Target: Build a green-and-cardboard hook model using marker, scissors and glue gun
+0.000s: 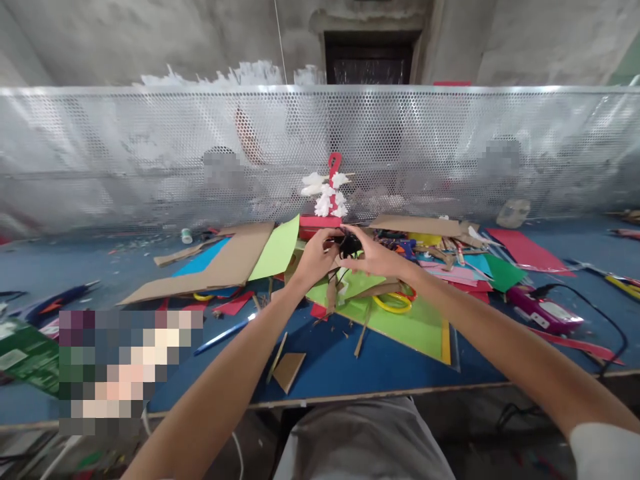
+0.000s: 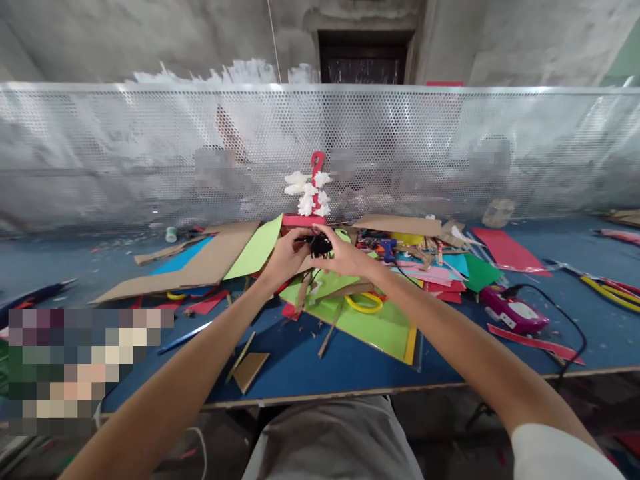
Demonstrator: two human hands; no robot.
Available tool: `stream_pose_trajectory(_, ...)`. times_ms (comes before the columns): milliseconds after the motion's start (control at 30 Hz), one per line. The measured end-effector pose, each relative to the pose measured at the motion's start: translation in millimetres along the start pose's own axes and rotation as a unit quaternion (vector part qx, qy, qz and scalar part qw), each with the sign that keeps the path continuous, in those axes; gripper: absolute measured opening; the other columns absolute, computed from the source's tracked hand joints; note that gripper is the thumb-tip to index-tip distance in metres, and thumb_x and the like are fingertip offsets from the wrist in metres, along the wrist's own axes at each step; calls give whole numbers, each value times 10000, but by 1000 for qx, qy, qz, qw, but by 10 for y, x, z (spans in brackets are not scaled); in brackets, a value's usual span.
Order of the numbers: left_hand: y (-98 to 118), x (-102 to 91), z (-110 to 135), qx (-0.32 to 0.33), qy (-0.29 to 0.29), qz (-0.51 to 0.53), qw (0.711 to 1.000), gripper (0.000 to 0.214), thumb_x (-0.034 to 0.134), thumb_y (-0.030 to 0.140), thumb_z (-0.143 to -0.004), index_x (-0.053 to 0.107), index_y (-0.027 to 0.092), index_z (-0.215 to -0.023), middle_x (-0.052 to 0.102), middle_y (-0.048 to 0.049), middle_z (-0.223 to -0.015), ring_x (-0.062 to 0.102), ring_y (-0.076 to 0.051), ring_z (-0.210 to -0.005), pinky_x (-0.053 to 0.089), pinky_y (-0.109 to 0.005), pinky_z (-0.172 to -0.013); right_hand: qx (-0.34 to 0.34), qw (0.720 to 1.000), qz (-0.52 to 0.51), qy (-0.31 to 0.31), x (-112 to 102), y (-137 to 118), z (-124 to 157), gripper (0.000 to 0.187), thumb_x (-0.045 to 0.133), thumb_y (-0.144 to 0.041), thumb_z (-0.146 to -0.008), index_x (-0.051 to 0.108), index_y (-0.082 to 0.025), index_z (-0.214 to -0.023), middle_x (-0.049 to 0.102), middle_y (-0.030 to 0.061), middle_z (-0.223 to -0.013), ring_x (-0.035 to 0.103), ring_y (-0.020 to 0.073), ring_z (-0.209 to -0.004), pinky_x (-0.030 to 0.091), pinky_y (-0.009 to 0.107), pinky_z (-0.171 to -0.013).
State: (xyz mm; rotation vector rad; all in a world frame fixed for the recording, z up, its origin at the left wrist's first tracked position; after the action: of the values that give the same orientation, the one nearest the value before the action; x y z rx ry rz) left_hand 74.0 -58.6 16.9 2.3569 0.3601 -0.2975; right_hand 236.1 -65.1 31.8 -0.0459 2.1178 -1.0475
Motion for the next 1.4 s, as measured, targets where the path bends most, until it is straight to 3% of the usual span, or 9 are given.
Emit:
stream_pose_trajectory(100, -92, -45, -5, -14, -35, 37, 999, 382, 590, 145, -834, 580, 175, -1215, 672, -120, -1204, 675, -232, -1099, 557, -423, -982, -27, 997, -38, 53, 16, -82, -263, 542, 782, -298, -841, 581, -209, -1336, 727, 71, -1031, 688, 184, -744, 612, 337, -675)
stream_pose_trajectory(167, -180, -44, 26, -50, -128, 49, 989, 444, 579, 174, -846, 526, 181, -1286, 668, -127, -1209, 692, -225, -1059, 575, -425, -945, -10, 995, -91, 29, -16, -90, -415, 268, 768, -324, -867, 678, -170, -1065, 691, 31, -780, 642, 156, -622, 584, 299, -567)
stream_pose_trajectory(300, -157, -32, 170, -57, -328, 13, 943, 471, 635, 153, -775, 617, 202, -1243, 699, -115, -1246, 674, -253, -1175, 538, -449, -1040, -14, 973, -224, 57, -299, -174, -550, 237, 846, -320, -820, 667, -186, -897, 652, 5, -715, 619, 114, -615, 565, 222, -546)
stream_pose_trajectory(400, -37, -27, 209, 17, -375, -93, 922, 503, 643, 194, -839, 613, 226, -1340, 605, -126, -1460, 562, -269, -1363, 442, -455, -1161, 3, 949, -307, 75, -465, -211, -507, 236, 853, -268, -821, 637, -197, -884, 635, -1, -769, 610, 83, -648, 549, 166, -558)
stream_pose_trajectory(733, -99, 274, 182, 72, -285, -311, 904, 339, 612, 263, -942, 677, 220, -1272, 605, -117, -1482, 505, -294, -1423, 340, -481, -1226, 90, 920, -380, 15, -519, -74, -142, 363, 922, -265, -725, 623, -177, -910, 659, 7, -787, 594, 66, -619, 507, 134, -522)
stream_pose_trajectory(867, -33, 105, 83, 13, -193, -303, 933, 317, 455, 216, -1001, 624, 189, -1268, 713, -140, -1265, 656, -284, -1210, 494, -424, -1047, 89, 932, -352, -8, -668, -14, 17, 429, 947, -369, -668, 628, -181, -885, 630, -17, -713, 492, 44, -508, 403, 135, -429)
stream_pose_trajectory(1033, 15, -150, 15, -2, -84, -289, 954, 301, 434, 211, -1007, 581, 199, -1269, 722, -116, -1185, 685, -278, -1085, 519, -397, -945, 118, 960, -253, 16, -1168, 292, 352, 523, 949, -451, -550, 661, -187, -898, 612, 5, -646, 441, 80, -469, 267, 193, -386)
stream_pose_trajectory(1233, 136, 11, 56, 44, -104, -365, 924, 310, 428, 316, -1052, 611, 212, -1280, 687, -122, -1245, 631, -281, -1171, 487, -384, -1006, 156, 963, -172, 137, -1745, 624, 530, 531, 847, -599, -601, 623, -211, -886, 555, -19, -598, 219, 37, -393, 101, 219, -402)
stream_pose_trajectory(1400, 216, 97, 85, 44, -120, -373, 919, 355, 396, 333, -1067, 571, 241, -1361, 681, -106, -1284, 648, -279, -1181, 492, -378, -992, 96, 981, -160, 51, -1487, 341, 281, 478, 889, -495, -677, 624, -219, -963, 525, -46, -648, 371, 64, -461, 241, 199, -412)
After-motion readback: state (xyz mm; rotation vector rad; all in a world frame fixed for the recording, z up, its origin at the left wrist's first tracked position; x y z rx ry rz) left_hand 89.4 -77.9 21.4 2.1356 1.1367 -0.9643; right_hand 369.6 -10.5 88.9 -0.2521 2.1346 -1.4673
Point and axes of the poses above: each hand's wrist, its own z-axis away from the middle knuckle, its own x-axis out of the palm, y = z × x, the point moved 6 cm from there along -z, towards the middle knuckle
